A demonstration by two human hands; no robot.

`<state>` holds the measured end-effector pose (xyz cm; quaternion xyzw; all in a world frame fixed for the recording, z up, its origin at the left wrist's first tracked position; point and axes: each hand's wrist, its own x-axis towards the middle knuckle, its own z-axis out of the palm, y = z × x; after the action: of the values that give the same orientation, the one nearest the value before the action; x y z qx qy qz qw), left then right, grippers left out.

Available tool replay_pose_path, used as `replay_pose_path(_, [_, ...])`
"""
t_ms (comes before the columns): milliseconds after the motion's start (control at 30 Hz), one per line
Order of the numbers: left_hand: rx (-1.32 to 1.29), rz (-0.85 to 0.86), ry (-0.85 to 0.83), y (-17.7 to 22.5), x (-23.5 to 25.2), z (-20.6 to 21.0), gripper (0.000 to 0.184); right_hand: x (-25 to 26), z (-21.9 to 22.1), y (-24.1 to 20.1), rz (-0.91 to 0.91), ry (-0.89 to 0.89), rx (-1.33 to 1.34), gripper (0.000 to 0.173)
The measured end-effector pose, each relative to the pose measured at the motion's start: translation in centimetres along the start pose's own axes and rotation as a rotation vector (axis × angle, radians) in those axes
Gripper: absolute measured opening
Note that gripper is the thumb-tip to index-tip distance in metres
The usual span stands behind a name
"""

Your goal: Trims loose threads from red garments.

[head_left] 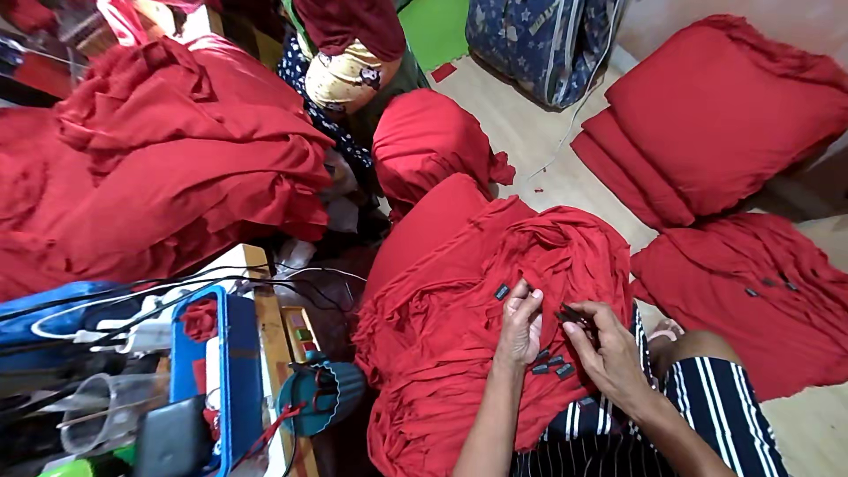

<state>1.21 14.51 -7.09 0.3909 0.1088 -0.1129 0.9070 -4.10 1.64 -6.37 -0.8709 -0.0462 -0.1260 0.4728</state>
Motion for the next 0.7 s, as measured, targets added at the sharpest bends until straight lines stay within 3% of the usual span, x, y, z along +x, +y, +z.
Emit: replay_pose_path(700, [-0.037, -0.015, -0.03, -0.1, 0.0, -0.1, 0.027, 0.9, 0.6, 0.5, -0.076, 0.115, 0.018, 0.027])
